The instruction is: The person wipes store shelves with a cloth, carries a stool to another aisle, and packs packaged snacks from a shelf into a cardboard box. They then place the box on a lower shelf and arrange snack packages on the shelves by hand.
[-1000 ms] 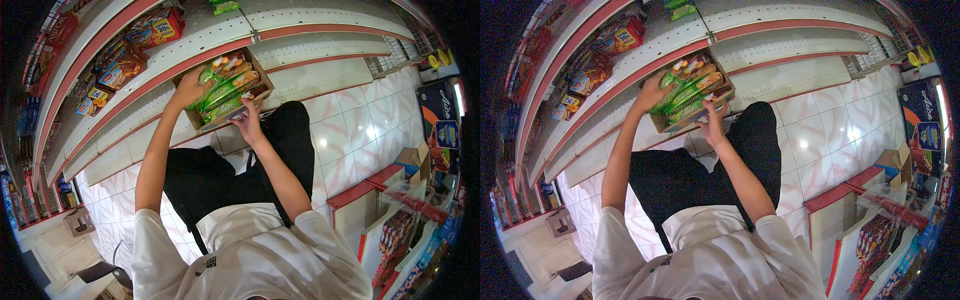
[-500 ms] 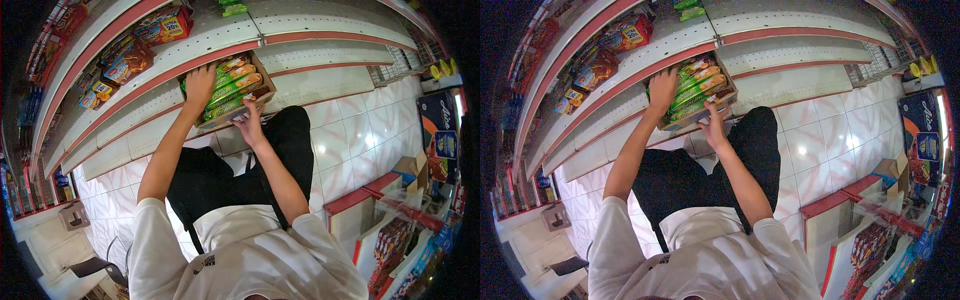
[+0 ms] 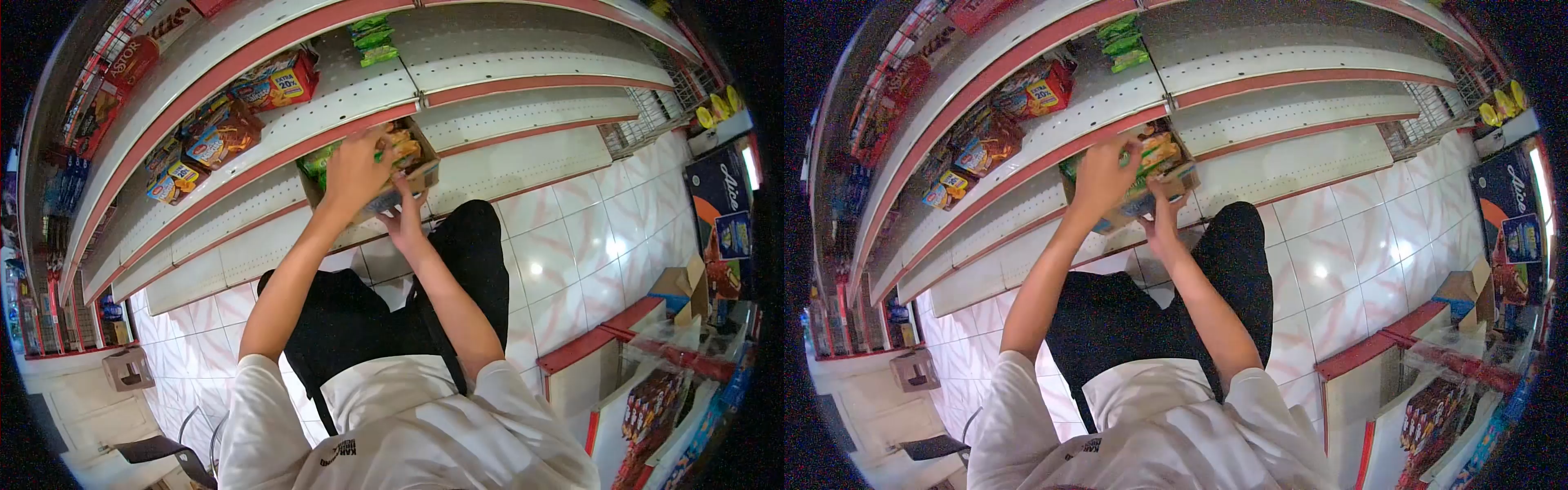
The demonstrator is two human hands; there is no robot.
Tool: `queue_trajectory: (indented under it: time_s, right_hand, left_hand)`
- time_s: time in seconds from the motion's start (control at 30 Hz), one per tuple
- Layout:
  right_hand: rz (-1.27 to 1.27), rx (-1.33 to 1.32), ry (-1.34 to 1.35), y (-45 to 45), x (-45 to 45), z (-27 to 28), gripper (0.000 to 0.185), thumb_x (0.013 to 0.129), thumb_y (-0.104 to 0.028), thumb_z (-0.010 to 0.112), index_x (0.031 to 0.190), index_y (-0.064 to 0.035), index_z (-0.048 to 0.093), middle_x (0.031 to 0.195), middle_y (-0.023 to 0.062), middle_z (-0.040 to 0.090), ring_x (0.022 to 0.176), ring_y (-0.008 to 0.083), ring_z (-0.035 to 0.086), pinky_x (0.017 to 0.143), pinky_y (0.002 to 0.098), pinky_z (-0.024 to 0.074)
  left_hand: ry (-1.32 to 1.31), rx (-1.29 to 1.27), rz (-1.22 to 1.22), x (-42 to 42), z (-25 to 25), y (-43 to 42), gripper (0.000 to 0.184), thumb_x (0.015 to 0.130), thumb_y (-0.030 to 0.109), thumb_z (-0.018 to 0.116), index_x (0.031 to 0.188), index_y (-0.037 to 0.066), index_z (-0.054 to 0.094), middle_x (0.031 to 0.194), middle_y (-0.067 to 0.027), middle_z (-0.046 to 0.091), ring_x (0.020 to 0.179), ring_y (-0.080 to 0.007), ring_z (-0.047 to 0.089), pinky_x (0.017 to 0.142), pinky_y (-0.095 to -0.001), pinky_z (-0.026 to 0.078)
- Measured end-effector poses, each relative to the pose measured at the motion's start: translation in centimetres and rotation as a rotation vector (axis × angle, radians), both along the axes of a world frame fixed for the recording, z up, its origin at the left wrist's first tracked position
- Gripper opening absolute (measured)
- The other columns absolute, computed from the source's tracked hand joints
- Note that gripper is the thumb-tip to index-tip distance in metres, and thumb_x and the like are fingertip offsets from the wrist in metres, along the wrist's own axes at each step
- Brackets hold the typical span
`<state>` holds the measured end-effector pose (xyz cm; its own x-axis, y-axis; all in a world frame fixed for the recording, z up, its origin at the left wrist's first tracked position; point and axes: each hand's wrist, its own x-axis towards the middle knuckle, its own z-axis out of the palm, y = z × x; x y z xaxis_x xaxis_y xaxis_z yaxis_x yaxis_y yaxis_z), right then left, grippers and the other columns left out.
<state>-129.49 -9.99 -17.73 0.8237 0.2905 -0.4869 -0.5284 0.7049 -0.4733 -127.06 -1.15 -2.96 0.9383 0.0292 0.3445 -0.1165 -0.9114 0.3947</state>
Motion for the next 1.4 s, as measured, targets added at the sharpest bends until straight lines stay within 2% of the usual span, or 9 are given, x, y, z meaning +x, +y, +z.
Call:
queue_trajectory:
  time_s: [0.3, 0.5, 0.57, 0.77, 0.87, 0.97, 1.07, 1.17, 1.4]
  right_hand:
    - [0.14, -0.187, -0.015, -4.5, 0.7, 2.3, 0.108, 0.063, -0.057, 0.07, 0.145, -0.0247, 0.007, 0.147, 0.011, 0.015, 0.123, 0.0381, 0.031, 0.091, 0.0418, 0.038]
    - [-0.559, -0.847, -0.768, -7.8, 3.0, 12.2, 0.033, 0.087, -0.018, 0.054, 0.116, -0.0028, 0.051, 0.118, 0.0073, 0.051, 0.108, 0.0149, 0.047, 0.087, 0.0306, 0.0411]
    - [-0.563, -0.696, -0.94, -7.2, 8.0, 16.0, 0.028, 0.088, -0.019, 0.052, 0.111, -0.0023, 0.054, 0.105, 0.0041, 0.055, 0.1, 0.0129, 0.049, 0.085, 0.0301, 0.0416]
    - [0.092, -0.528, -0.55, -0.1, 29.3, 15.6, 0.028, 0.089, -0.023, 0.047, 0.11, -0.005, 0.056, 0.1, 0.0072, 0.058, 0.093, 0.0179, 0.053, 0.085, 0.0362, 0.043]
    - [0.181, -0.472, -0.515, 1.0, 31.8, 16.7, 0.028, 0.09, -0.024, 0.049, 0.109, -0.0063, 0.057, 0.1, 0.0069, 0.06, 0.09, 0.018, 0.055, 0.083, 0.0357, 0.0448]
    - [0.232, -0.423, -0.531, 0.8, 31.7, 17.1, 0.027, 0.09, -0.026, 0.05, 0.109, -0.0075, 0.057, 0.099, 0.0067, 0.061, 0.088, 0.018, 0.057, 0.082, 0.0351, 0.0467]
    - [0.305, -0.374, -0.553, -0.4, 29.6, 17.3, 0.027, 0.091, -0.027, 0.051, 0.109, -0.0088, 0.058, 0.099, 0.0065, 0.063, 0.085, 0.018, 0.059, 0.081, 0.0346, 0.0486]
    - [0.374, -0.34, -0.57, -2.1, 26.6, 17.7, 0.026, 0.091, -0.028, 0.052, 0.109, -0.01, 0.058, 0.099, 0.0062, 0.064, 0.082, 0.018, 0.061, 0.079, 0.034, 0.0504]
    - [0.274, -0.289, -0.675, -4.9, 14.1, 23.0, 0.03, 0.086, -0.033, 0.057, 0.102, -0.0078, 0.06, 0.093, 0.0051, 0.064, 0.08, 0.0153, 0.062, 0.071, 0.0303, 0.0503]
  left_hand:
    - [-0.171, -0.4, 0.049, 2.9, 4.1, 1.3, 0.02, 0.084, 0.01, 0.055, 0.101, 0.004, 0.063, 0.082, -0.009, 0.065, 0.071, -0.0137, 0.06, 0.066, -0.0279, 0.048]
    - [-0.159, -0.606, 0.107, 8.4, 3.4, 4.3, 0.046, 0.091, 0.034, 0.047, 0.124, 0.002, 0.049, 0.117, -0.0103, 0.057, 0.102, -0.0204, 0.053, 0.091, -0.0342, 0.042]
    - [-0.075, -1.298, 0.088, 11.0, 4.1, 3.7, 0.059, 0.093, 0.044, 0.042, 0.137, 0.005, 0.036, 0.137, -0.0112, 0.041, 0.116, -0.023, 0.045, 0.102, -0.0391, 0.032]
    - [-0.005, -1.571, -0.038, 20.4, 0.2, 6.5, 0.06, 0.094, 0.04, 0.041, 0.141, 0.007, 0.027, 0.149, -0.0091, 0.024, 0.129, -0.0252, 0.031, 0.108, -0.0357, 0.023]
    - [-0.005, 0.127, 0.179, 18.5, 1.3, 7.1, 0.06, 0.087, 0.012, 0.044, 0.142, 0.005, 0.022, 0.149, -0.0188, 0.019, 0.137, -0.033, 0.018, 0.112, -0.0392, 0.021]
    - [0.128, 0.242, 0.226, 16.3, 5.3, 3.8, 0.062, 0.088, 0.015, 0.047, 0.143, 0.005, 0.02, 0.15, -0.018, 0.018, 0.137, -0.0324, 0.02, 0.112, -0.0373, 0.02]
    - [0.071, -1.429, 0.028, 16.0, 5.5, 1.6, 0.066, 0.089, 0.03, 0.052, 0.143, 0.006, 0.023, 0.15, -0.0146, 0.021, 0.134, -0.0278, 0.027, 0.109, -0.0338, 0.022]
    - [0.147, -1.265, -0.087, 12.8, 5.3, 0.0, 0.055, 0.089, 0.04, 0.052, 0.13, 0.005, 0.046, 0.136, -0.0073, 0.043, 0.124, -0.0175, 0.035, 0.1, -0.0301, 0.032]
    - [0.045, -1.328, -0.081, 6.1, 5.7, -3.7, 0.073, 0.074, 0.035, 0.061, 0.133, 0.004, 0.033, 0.118, -0.0188, 0.047, 0.109, -0.0254, 0.045, 0.093, -0.0376, 0.037]
